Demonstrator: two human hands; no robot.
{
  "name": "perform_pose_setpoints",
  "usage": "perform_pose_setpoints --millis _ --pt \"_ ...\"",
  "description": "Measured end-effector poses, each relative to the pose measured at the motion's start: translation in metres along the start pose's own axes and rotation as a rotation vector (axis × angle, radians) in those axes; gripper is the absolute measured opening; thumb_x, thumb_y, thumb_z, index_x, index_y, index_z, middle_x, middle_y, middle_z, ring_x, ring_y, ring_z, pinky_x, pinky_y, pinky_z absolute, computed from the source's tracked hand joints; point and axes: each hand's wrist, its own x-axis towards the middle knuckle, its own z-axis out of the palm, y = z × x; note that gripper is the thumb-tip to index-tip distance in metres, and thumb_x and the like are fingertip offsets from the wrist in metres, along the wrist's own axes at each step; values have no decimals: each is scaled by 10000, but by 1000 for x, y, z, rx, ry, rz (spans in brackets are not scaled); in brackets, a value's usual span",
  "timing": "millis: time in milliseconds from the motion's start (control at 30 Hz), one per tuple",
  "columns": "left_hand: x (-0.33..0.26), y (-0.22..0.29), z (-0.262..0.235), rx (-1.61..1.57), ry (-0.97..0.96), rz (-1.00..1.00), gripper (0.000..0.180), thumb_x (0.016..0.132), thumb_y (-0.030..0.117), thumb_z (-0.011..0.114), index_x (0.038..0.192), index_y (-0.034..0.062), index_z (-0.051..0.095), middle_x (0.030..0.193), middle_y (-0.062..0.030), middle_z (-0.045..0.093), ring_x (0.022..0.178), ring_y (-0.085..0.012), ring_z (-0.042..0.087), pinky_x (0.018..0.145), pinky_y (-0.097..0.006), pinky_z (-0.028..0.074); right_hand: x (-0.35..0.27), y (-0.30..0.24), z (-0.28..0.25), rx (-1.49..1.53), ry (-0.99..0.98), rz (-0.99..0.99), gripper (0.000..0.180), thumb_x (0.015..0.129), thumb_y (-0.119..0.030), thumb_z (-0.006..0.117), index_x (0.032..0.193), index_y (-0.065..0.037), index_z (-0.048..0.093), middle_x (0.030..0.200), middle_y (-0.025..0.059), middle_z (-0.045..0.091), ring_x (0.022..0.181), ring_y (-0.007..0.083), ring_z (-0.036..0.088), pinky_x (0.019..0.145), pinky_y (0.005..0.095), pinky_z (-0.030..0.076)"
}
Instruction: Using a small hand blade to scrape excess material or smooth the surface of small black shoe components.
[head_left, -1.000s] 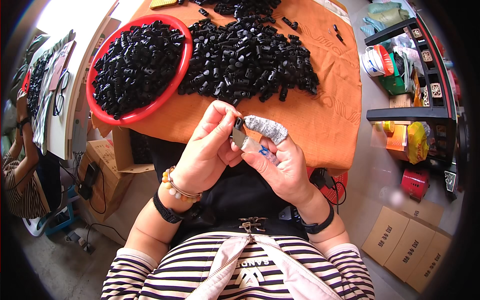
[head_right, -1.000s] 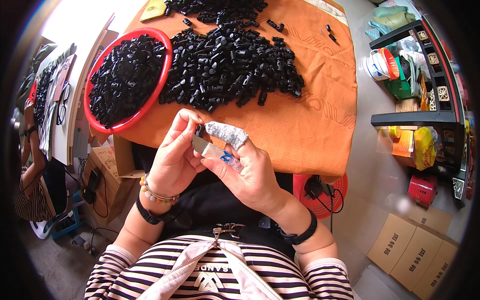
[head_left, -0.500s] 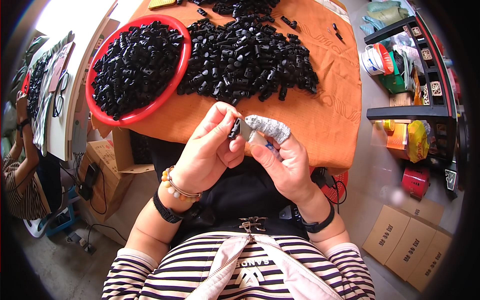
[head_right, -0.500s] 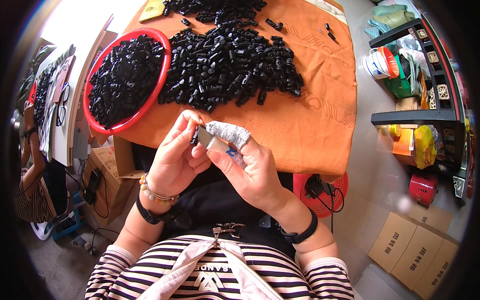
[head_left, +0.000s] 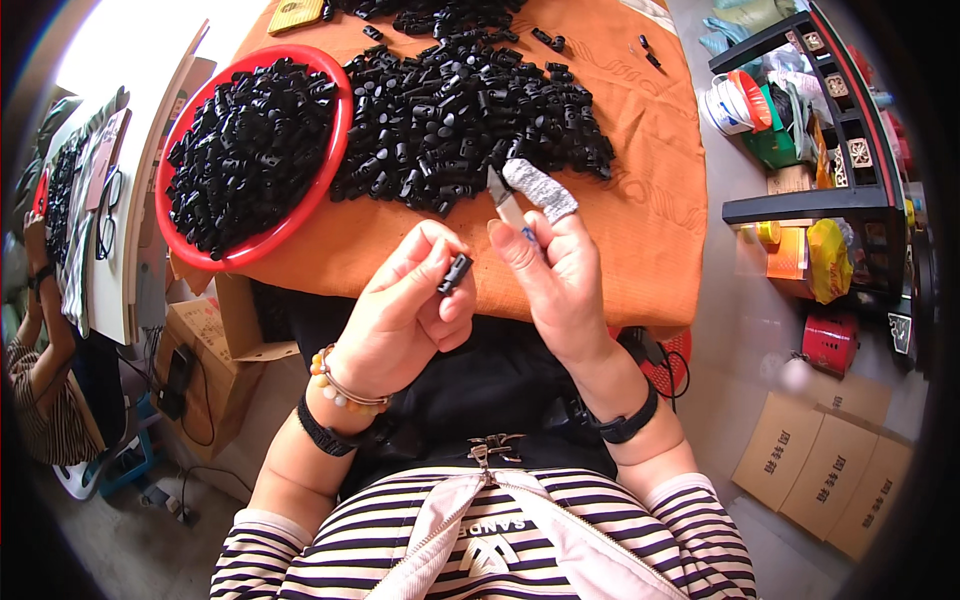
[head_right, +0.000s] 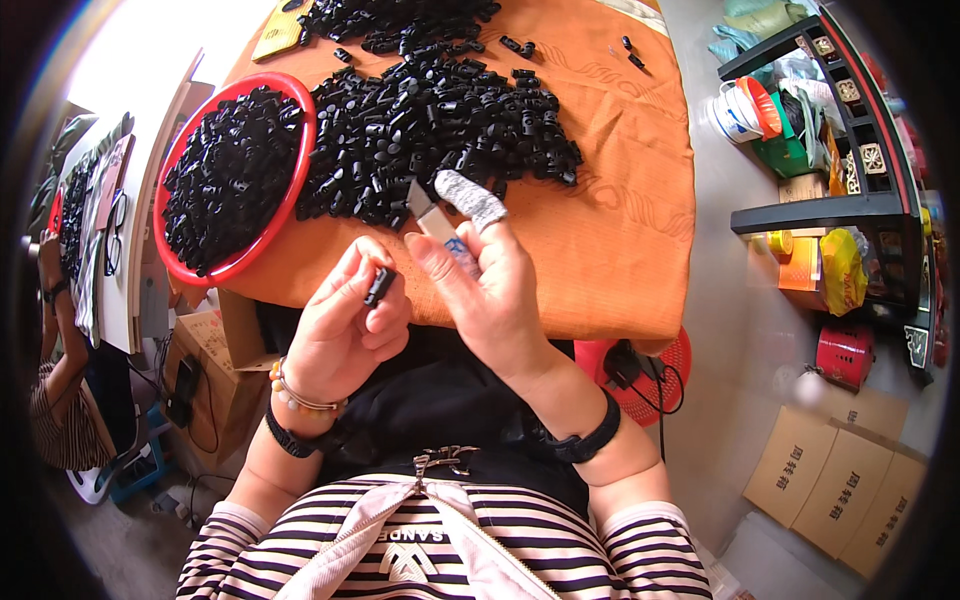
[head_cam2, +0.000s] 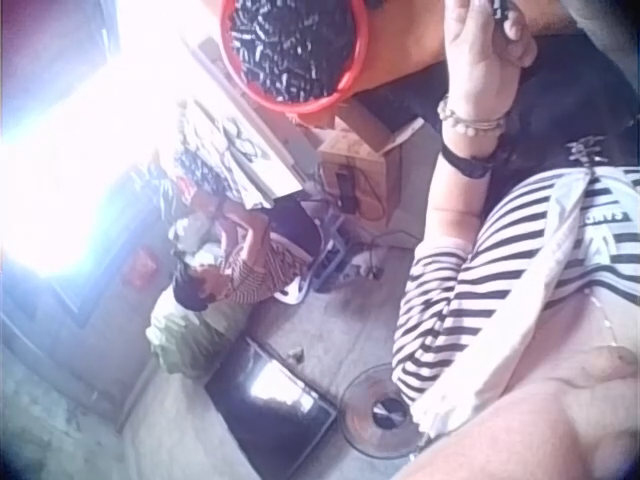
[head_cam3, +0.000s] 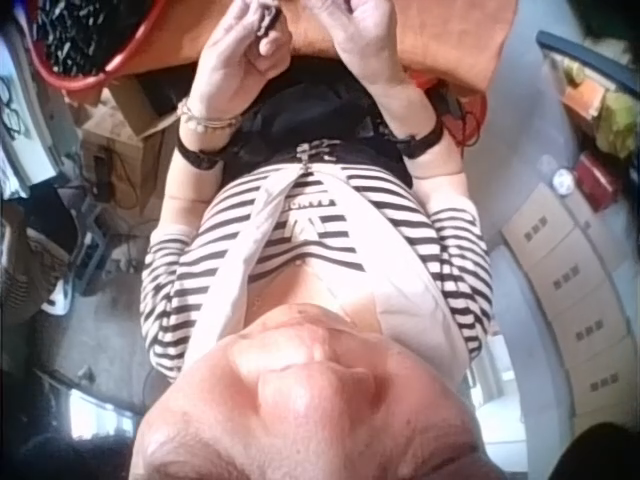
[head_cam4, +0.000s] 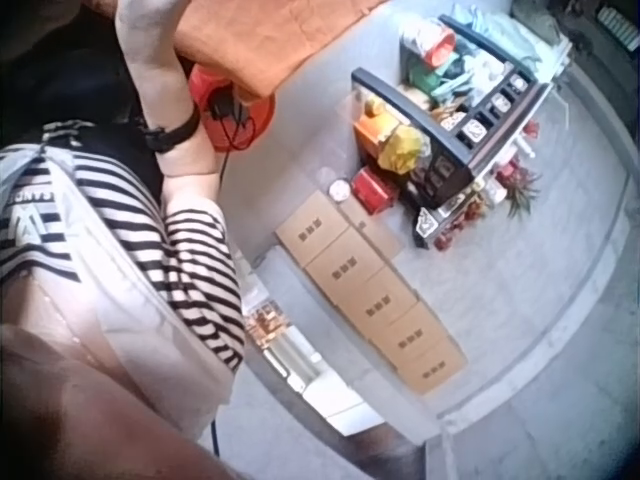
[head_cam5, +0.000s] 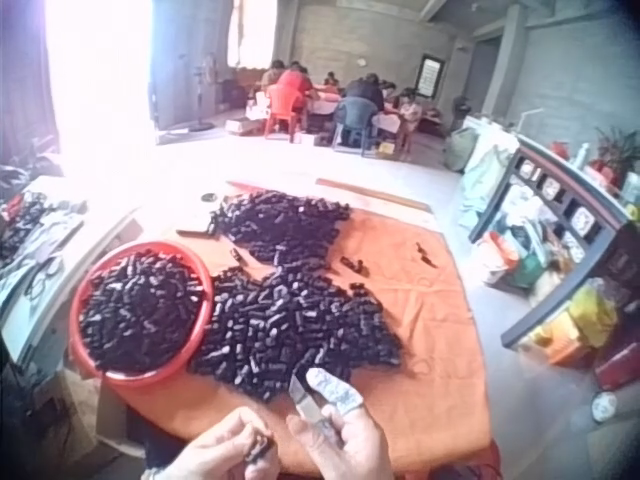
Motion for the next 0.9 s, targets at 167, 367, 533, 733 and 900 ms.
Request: perform_pose_setpoints --millis 167,367,533,733,900 --pt "2 6 0 18 52 102 164 963 251 381 1029 120 456 640 16 388 492 -58 314 422 -182 281 4 4 -18 -34 96 8 472 813 -14 632 1238 10 428 766 -63 478 606 -14 320 538 129 292" --pt "2 8 -4 -24 35 113 207 963 264 383 1079 116 468 678 17 399 524 -64 338 440 -193 303 8 12 -35 -109 178 -20 429 817 -55 640 1204 15 470 732 -81 426 602 -9 300 525 138 266" --pt "-3 38 -12 -52 144 247 178 929 244 457 1050 119 493 661 24 391 535 -61 337 471 -194 299 15 11 -50 -155 258 -53 383 827 -69 633 1173 23 498 751 -69 429 605 0 305 521 150 269" --pt "-10 95 -35 42 123 496 214 926 168 420 1088 47 487 796 -73 531 584 -128 443 534 -232 375 22 27 -69 -309 308 -142 380 822 -88 642 1160 19 507 735 -50 442 601 25 346 530 176 318" --pt "-17 123 -43 52 157 595 226 944 164 417 1106 13 462 846 -82 516 621 -124 427 556 -229 393 28 39 -67 -601 298 -222 474 757 -127 702 1180 -40 507 737 53 545 614 123 508 575 266 443"
